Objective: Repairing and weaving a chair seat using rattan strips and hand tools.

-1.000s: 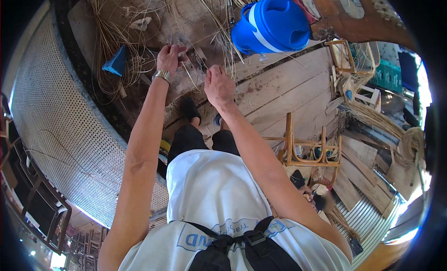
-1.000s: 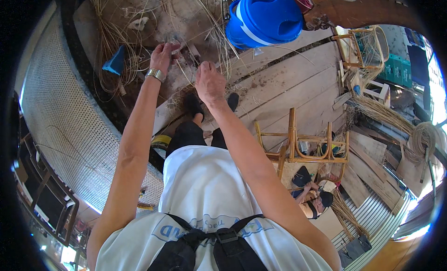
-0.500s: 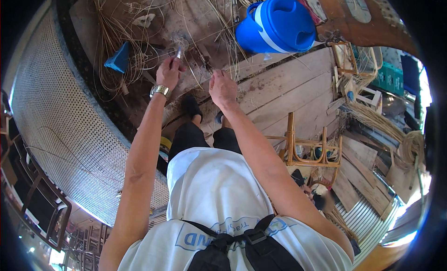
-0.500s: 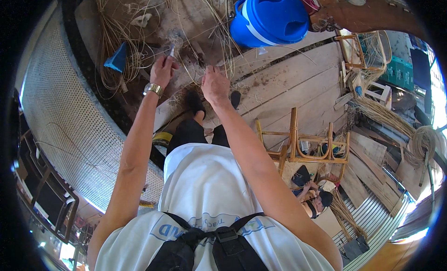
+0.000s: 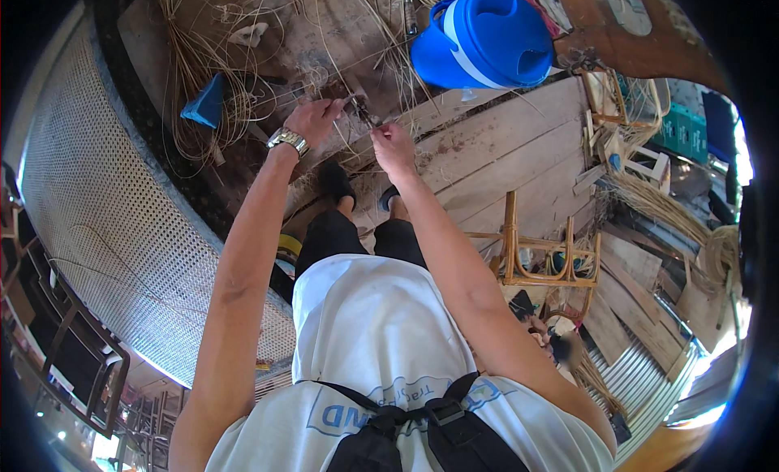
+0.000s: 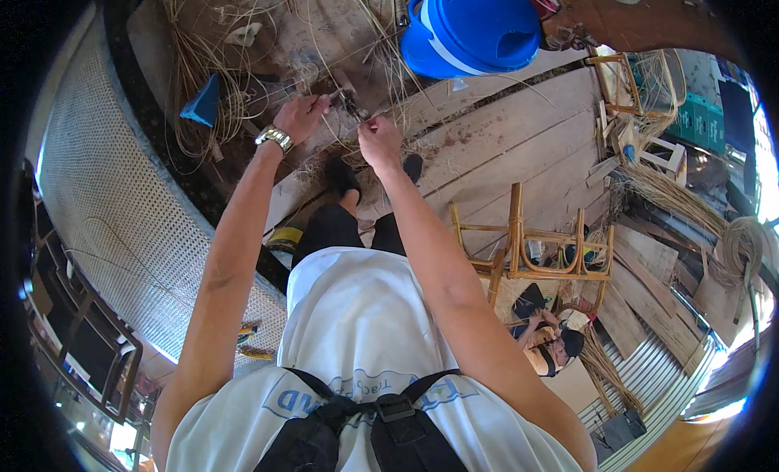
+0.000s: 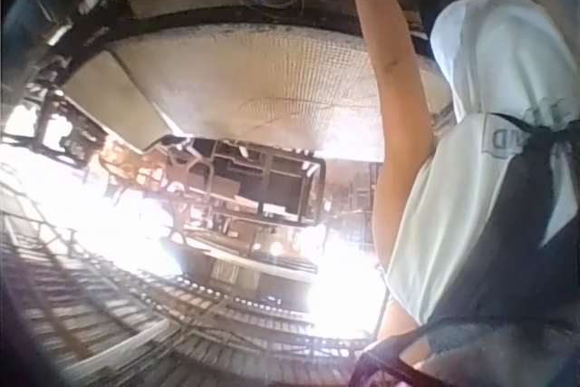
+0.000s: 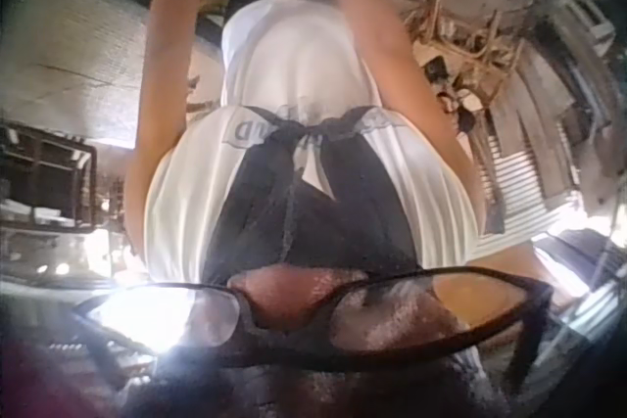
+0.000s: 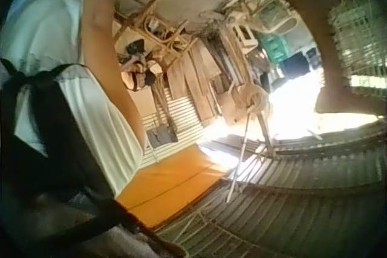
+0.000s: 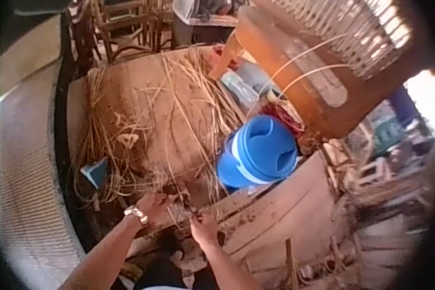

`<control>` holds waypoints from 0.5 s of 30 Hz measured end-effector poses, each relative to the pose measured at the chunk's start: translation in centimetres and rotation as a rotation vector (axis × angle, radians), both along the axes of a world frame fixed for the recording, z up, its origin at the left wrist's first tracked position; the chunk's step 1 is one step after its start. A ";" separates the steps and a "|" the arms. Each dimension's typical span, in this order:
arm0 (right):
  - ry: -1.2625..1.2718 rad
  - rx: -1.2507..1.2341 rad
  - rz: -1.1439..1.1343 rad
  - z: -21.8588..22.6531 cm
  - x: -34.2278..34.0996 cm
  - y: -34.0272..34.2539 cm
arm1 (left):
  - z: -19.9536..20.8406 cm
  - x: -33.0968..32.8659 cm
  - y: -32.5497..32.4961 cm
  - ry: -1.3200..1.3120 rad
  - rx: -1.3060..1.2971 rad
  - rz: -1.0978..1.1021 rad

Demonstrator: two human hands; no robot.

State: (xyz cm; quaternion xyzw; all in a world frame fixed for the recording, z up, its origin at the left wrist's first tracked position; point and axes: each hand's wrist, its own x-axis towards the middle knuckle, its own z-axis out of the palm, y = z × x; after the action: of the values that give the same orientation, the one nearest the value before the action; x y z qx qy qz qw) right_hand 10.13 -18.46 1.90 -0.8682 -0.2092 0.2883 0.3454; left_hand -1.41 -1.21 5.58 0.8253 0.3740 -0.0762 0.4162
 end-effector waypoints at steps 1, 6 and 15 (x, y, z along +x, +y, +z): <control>-0.011 -0.005 0.010 -0.1 0.1 -0.1 | 0.3 0.2 0.0 0.011 -0.051 0.012; 0.024 -0.072 0.024 0.9 0.2 -0.3 | -0.8 0.2 0.3 0.006 0.056 0.074; 0.033 -0.101 0.035 0.2 -0.1 -2.4 | -1.9 0.3 0.3 -0.041 0.016 -0.022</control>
State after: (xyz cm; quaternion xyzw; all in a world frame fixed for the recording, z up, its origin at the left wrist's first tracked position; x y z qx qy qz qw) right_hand 10.05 -20.82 2.07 -0.8759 -0.2039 0.3190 0.2992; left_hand -1.11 -0.91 3.71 0.8342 0.3569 -0.0610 0.4161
